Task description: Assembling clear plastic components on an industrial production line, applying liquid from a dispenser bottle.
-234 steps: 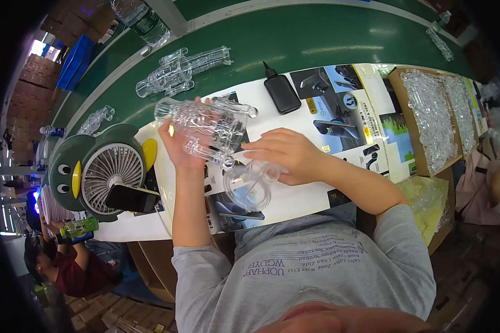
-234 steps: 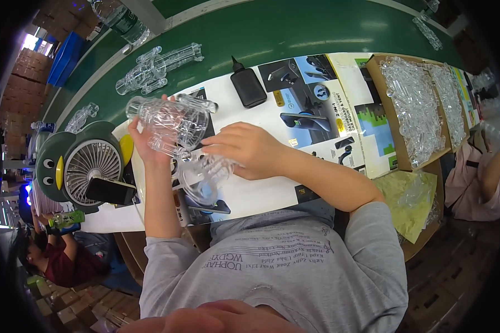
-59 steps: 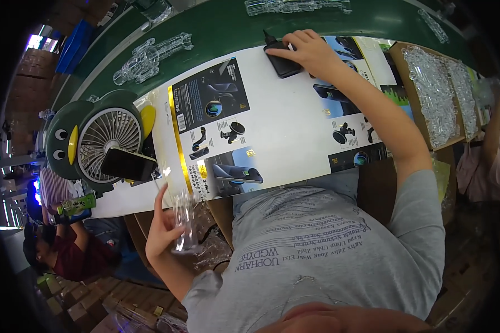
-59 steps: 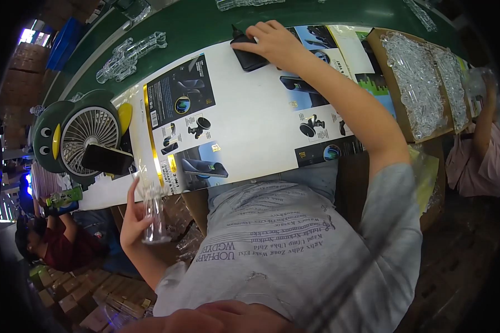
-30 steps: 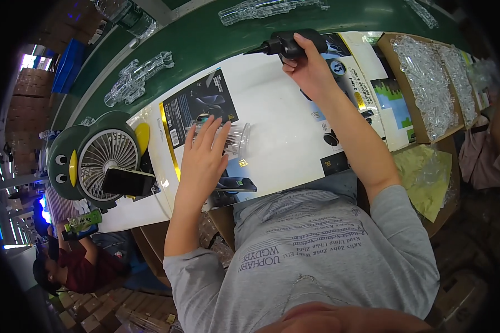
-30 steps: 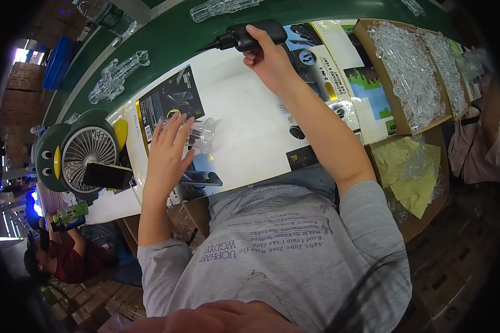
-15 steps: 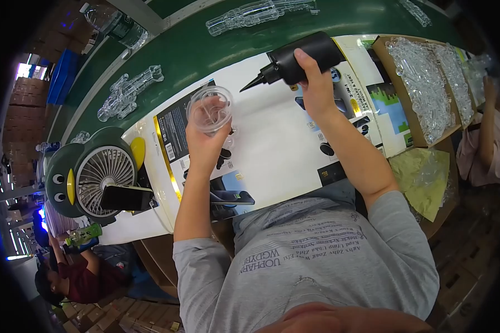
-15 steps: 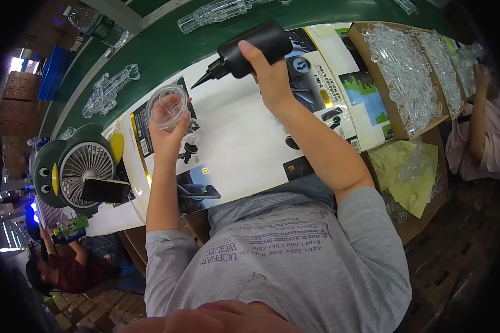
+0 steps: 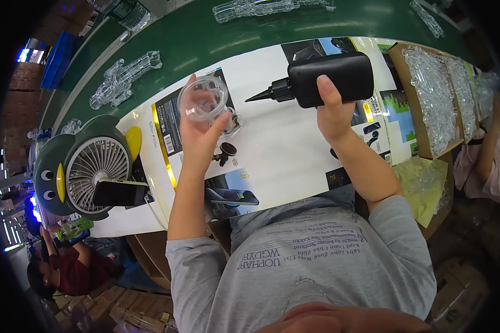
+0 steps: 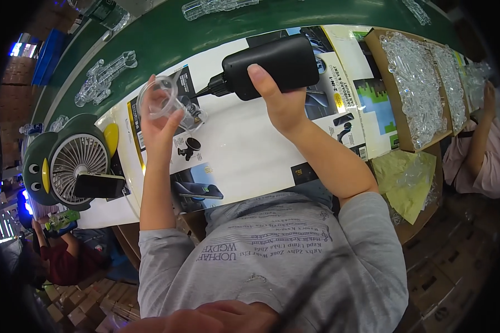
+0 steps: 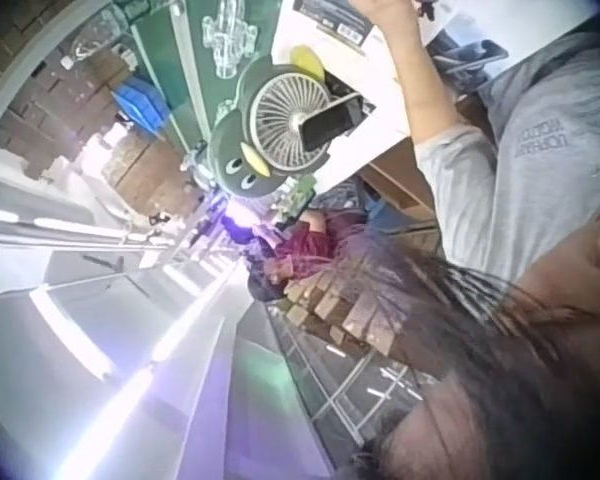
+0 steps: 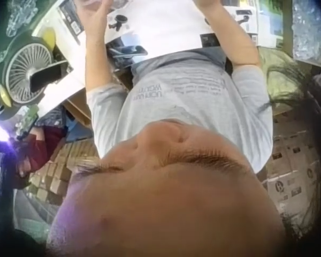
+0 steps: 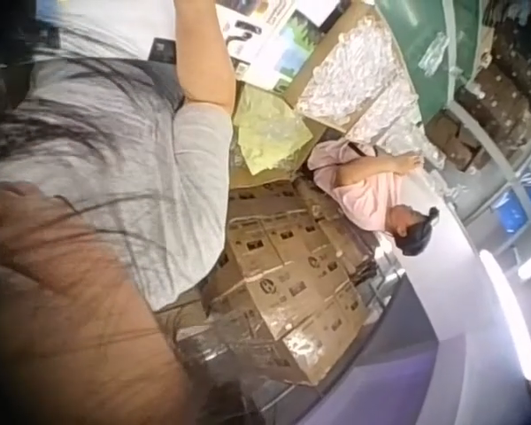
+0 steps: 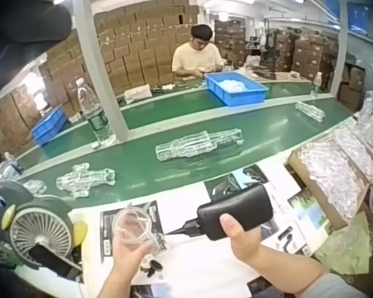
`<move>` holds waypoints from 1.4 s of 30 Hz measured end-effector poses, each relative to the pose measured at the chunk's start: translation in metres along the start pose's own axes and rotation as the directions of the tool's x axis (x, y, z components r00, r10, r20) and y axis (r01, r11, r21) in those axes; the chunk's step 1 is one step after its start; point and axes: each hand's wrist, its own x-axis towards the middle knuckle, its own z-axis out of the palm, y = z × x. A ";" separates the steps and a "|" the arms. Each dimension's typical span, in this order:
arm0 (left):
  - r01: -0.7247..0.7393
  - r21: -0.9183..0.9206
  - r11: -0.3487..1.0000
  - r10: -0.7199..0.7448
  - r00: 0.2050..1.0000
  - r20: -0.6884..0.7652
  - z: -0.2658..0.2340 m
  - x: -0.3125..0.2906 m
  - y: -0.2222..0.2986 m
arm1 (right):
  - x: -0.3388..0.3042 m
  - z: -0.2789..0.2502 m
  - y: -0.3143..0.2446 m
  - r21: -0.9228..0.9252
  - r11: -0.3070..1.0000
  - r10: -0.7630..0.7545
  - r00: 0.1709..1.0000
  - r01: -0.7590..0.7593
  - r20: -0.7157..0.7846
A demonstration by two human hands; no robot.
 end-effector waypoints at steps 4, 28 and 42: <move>-0.092 -0.008 0.996 0.092 0.995 -0.028 -0.008 0.000 -0.013 | 0.000 0.000 -0.002 -0.001 1.000 -0.020 1.000 0.020 0.008; -0.211 0.455 0.865 0.261 0.964 -0.049 0.005 -0.004 -0.010 | 0.007 0.001 -0.005 -0.483 0.852 -0.055 0.953 0.200 0.299; -0.359 0.512 0.780 0.382 0.922 0.064 0.008 -0.002 -0.010 | -0.002 0.012 -0.010 -0.131 0.977 -0.147 0.979 0.166 0.143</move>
